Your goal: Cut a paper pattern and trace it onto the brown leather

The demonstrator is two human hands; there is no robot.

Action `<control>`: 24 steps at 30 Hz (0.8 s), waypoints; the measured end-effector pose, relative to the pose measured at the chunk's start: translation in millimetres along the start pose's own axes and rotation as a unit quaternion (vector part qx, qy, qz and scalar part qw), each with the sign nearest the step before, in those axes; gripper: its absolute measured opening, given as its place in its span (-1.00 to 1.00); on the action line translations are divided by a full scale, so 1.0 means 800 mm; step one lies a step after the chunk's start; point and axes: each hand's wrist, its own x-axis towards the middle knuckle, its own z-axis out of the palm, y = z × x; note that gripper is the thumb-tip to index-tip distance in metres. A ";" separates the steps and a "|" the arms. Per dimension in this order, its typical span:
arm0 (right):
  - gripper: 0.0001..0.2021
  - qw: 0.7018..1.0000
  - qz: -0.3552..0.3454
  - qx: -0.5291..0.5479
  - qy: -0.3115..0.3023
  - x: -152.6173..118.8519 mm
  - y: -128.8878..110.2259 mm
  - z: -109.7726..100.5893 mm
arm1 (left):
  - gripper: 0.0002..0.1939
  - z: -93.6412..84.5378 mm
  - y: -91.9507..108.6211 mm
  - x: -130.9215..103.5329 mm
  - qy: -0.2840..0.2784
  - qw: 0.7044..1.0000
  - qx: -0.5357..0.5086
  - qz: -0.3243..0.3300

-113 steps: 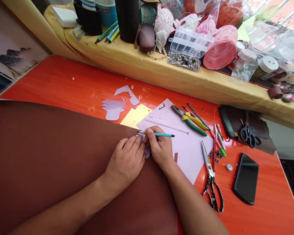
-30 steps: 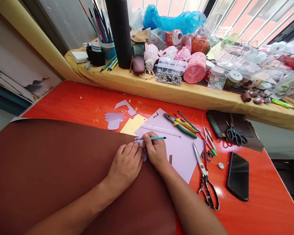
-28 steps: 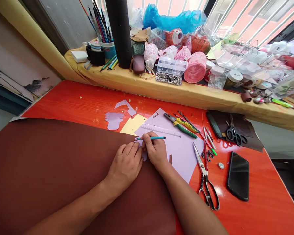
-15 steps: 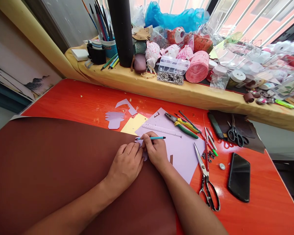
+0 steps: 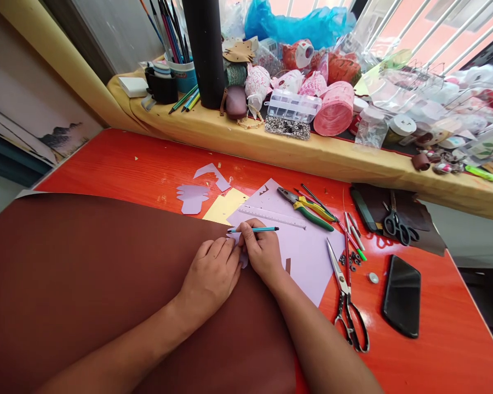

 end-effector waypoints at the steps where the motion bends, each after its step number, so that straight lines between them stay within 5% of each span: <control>1: -0.56 1.000 0.002 0.001 0.000 0.000 0.000 0.000 | -0.84 0.000 0.000 0.000 0.001 1.000 0.002 0.000; 24: -0.57 1.000 -0.001 -0.002 0.006 0.000 0.000 -0.002 | -0.88 0.001 -0.001 0.000 0.028 1.000 0.004 0.008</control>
